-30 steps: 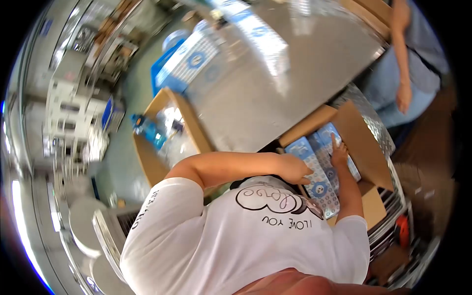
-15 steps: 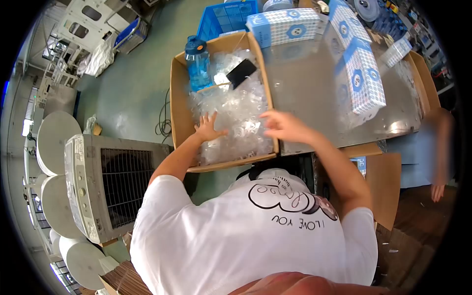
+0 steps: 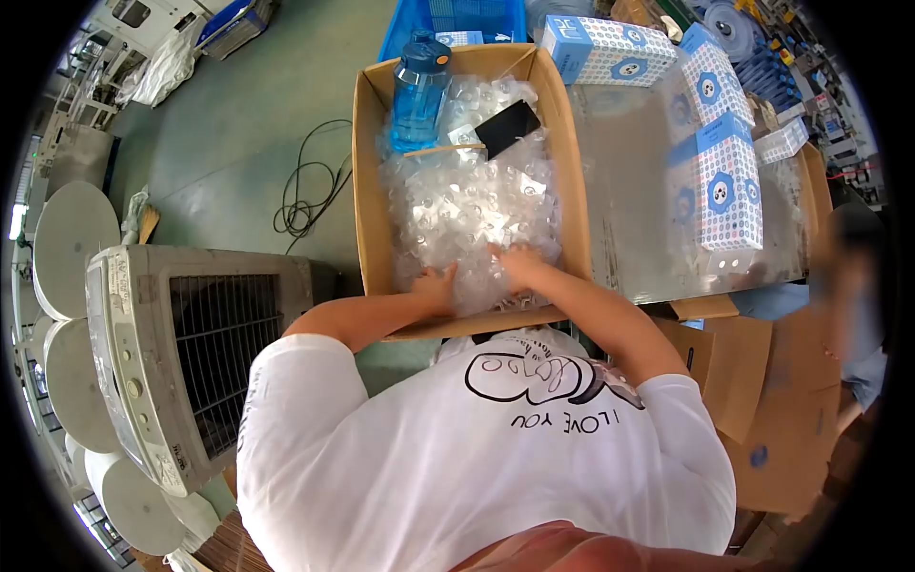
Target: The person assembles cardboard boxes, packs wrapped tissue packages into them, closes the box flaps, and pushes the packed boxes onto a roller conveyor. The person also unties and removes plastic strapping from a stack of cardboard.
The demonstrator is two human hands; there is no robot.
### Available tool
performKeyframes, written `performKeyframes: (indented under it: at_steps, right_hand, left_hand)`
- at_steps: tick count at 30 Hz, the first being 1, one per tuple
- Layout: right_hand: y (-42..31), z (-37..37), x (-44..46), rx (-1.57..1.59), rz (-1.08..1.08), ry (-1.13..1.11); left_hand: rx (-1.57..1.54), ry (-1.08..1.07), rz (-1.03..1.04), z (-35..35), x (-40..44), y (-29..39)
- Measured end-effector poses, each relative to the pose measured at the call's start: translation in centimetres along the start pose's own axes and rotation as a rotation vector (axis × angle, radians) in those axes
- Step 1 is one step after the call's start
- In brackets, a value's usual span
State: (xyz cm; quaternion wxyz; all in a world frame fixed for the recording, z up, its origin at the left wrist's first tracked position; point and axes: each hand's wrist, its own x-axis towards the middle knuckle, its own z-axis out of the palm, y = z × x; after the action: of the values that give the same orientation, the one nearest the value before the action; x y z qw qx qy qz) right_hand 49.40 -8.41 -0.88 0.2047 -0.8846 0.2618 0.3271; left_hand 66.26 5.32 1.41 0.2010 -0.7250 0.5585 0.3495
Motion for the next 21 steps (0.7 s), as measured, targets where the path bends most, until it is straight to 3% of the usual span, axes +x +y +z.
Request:
performKeyframes:
  at_steps: [2,4,5,8,10,12,13,14,15,16,17,19,21]
  right_hand:
    - [-1.3,0.6,-0.1,0.021,-0.031,-0.048]
    - [-3.0,-0.4,-3.1,0.164,-0.069,0.049]
    - [-2.6,-0.5,-3.6,0.267,-0.064,0.157]
    - [-2.3,0.0,-1.9,0.309,0.057,0.115]
    - [-1.8,2.3,0.2,0.376,0.047,0.224]
    - [-0.2,4.3,1.9,0.482,-0.126,0.419]
    - [-1.3,-2.4,-3.7,0.914,-0.036,0.195]
    - [-0.4,-2.8,-4.1,0.916,-0.020,0.214]
    - [0.9,-3.0,-4.5,1.144,0.021,0.287]
    - [1.9,-3.2,-4.9,1.374,0.059,0.361]
    - [1.9,-5.3,-6.7,1.375,0.070,0.383]
    - [2.3,-9.8,-11.2,1.529,0.092,0.879]
    - [4.8,-14.0,-14.6,1.553,0.129,0.891]
  left_hand:
    - [-0.082,-0.034,0.019,-1.4,-1.4,0.3]
    - [-0.154,-0.067,0.037,-2.1,-1.8,0.0]
    - [-0.262,-0.010,0.015,-1.8,-2.0,-0.1]
    - [-0.476,0.129,-0.009,0.1,-0.7,1.0]
    - [-0.570,0.210,-0.003,-0.3,0.4,2.6]
    - [-0.932,0.190,0.085,-3.5,-0.9,4.6]
    - [-0.921,0.186,0.106,-4.9,-1.4,5.3]
    - [-0.842,0.351,0.190,-6.3,-1.7,6.2]
    - [-0.763,0.519,0.275,-7.8,-1.9,7.1]
    - [-0.760,0.521,0.297,-9.5,-1.7,7.8]
    - [-0.739,0.586,0.455,-11.6,-1.2,8.4]
    - [-0.686,0.677,0.687,-16.6,-1.3,10.4]
    - [-0.586,0.708,0.806,-21.9,-2.1,13.7]
